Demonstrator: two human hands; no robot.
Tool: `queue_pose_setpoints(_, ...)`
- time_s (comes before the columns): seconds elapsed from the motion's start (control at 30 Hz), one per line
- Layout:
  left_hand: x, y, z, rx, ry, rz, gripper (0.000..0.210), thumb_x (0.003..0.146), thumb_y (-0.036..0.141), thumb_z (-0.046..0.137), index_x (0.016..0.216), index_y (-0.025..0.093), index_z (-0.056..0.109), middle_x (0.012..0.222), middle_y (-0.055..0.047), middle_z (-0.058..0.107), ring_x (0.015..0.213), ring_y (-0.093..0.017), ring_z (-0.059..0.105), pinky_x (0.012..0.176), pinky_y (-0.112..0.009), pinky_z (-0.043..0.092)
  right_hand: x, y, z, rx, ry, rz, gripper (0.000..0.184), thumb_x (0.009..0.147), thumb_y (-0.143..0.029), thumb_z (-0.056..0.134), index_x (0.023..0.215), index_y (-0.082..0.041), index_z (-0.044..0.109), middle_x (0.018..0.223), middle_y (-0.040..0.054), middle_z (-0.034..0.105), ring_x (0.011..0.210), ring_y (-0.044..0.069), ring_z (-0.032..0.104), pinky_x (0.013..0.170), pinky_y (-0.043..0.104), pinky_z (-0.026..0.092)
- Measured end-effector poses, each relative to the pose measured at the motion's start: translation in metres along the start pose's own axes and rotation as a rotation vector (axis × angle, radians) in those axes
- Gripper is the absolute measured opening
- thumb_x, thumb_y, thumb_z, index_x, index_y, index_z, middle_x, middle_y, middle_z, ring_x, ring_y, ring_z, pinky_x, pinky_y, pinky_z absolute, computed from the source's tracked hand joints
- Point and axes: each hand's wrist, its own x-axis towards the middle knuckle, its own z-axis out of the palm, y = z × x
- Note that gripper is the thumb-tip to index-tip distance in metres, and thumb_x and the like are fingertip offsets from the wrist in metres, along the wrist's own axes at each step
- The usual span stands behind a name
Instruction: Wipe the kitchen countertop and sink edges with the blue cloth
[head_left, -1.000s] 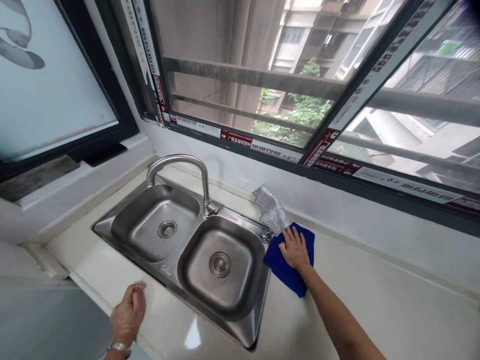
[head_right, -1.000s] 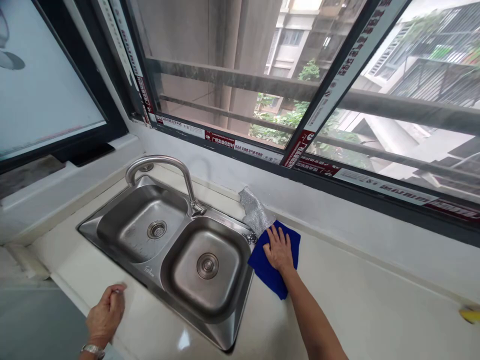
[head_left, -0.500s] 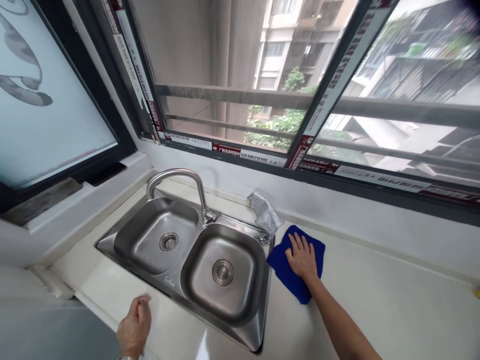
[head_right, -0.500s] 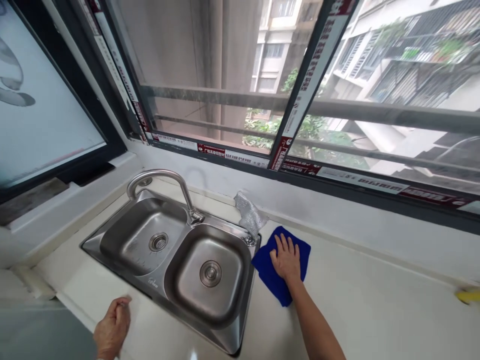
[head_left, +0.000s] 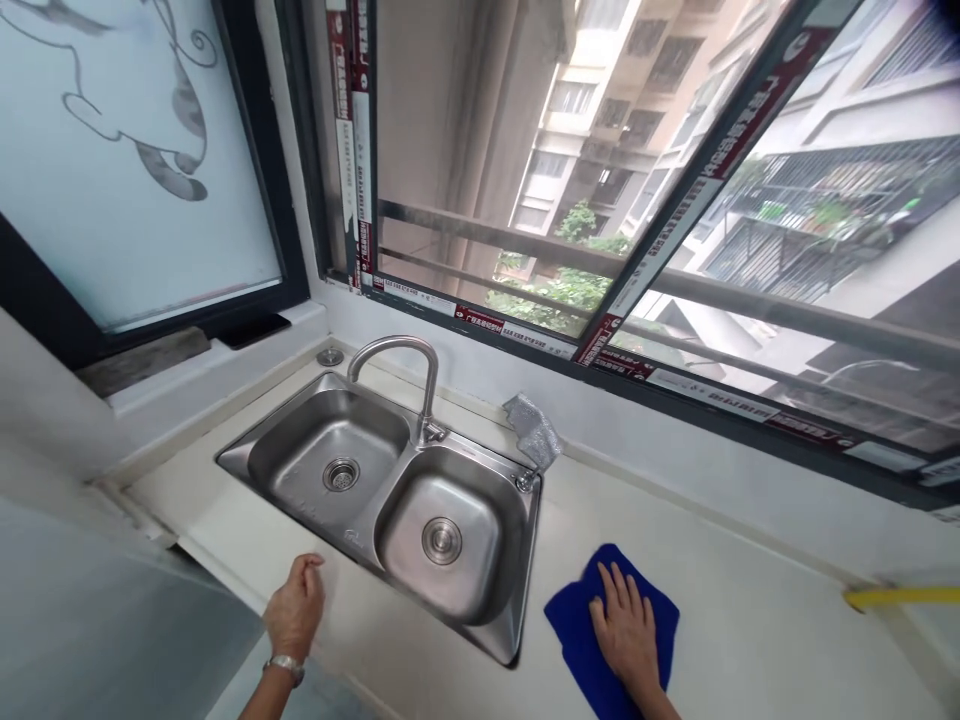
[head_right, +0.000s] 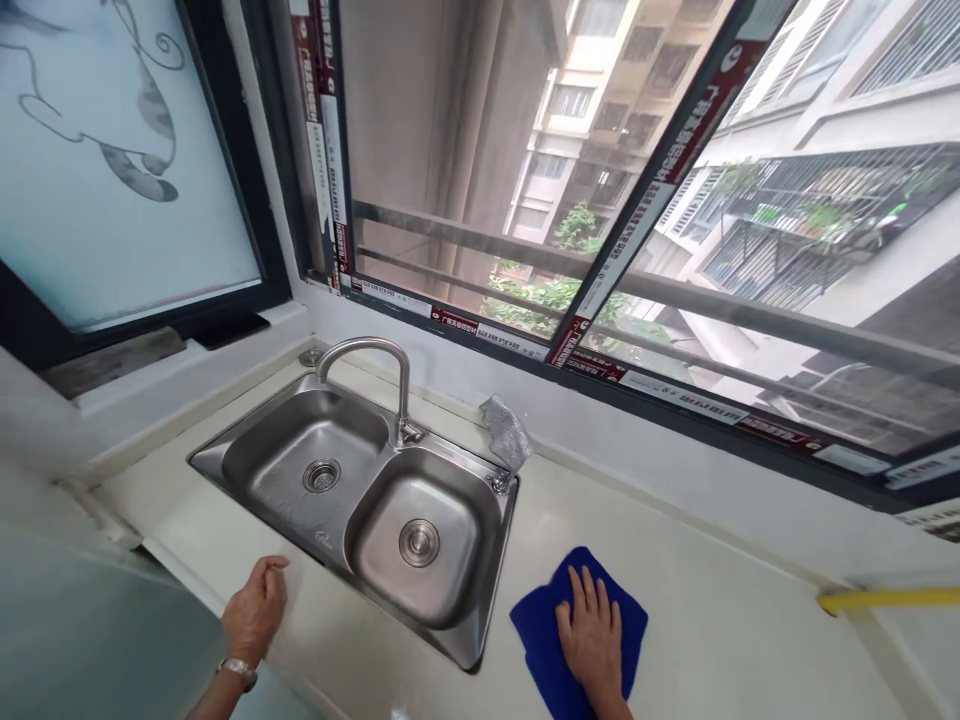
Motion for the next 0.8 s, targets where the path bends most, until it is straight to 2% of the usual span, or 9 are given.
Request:
queue_pose_setpoints(0.17,0.0,-0.003,-0.001,-0.003,-0.027,0.032,0.038,0.103,0.032,0.028,0.119,0.026,0.062,0.064,-0.004,0.059,0.067,-0.026,0.061,0.058,-0.03,0.028,-0.049,-0.006,-0.011,0.02,0.05,-0.074,0.068,0.093,-0.04,0.028,0.159,-0.024,0.02,0.16,0.0091,0.034,0.147,0.034,0.032,0.115,0.062,0.03)
queue_pose_setpoints(0.33,0.002,-0.004,0.0,-0.026,-0.013,0.054,0.039,0.102,0.034,0.027,0.118,0.025,0.062,0.061,-0.003,0.057,0.064,-0.025,0.06,0.057,-0.029,0.029,-0.084,-0.017,-0.023,0.0,0.058,-0.177,0.073,0.093,-0.034,0.035,0.16,-0.031,0.007,0.161,0.0048,0.033,0.144,0.034,0.037,0.113,0.061,0.035)
queue_pose_setpoints(0.5,0.001,0.0,-0.005,-0.023,-0.012,0.038,0.042,0.1,0.035,0.027,0.117,0.027,0.064,0.062,-0.004,0.057,0.062,-0.026,0.058,0.056,-0.03,0.031,-0.121,-0.019,-0.045,0.01,-0.069,-0.285,0.075,0.091,-0.028,0.04,0.16,-0.033,0.01,0.161,0.0022,0.032,0.146,0.031,0.035,0.115,0.058,0.037)
queue_pose_setpoints(0.63,-0.001,0.007,-0.011,-0.034,0.007,0.03,0.046,0.097,0.039,0.025,0.117,0.027,0.065,0.058,-0.005,0.055,0.055,-0.026,0.054,0.055,-0.032,0.033,-0.148,0.003,-0.07,0.056,-0.156,-0.275,0.07,0.092,-0.027,0.04,0.159,-0.033,0.019,0.162,0.0011,0.03,0.148,0.03,0.031,0.118,0.057,0.034)
queue_pose_setpoints(0.8,0.0,0.011,-0.011,0.04,0.048,0.037,0.047,0.097,0.045,0.024,0.115,0.03,0.064,0.058,-0.002,0.055,0.046,-0.024,0.049,0.052,-0.032,0.037,-0.176,0.051,-0.092,0.03,-0.134,-0.081,0.066,0.095,-0.029,0.039,0.158,-0.031,0.021,0.163,0.0023,0.028,0.15,0.028,0.027,0.12,0.058,0.03)
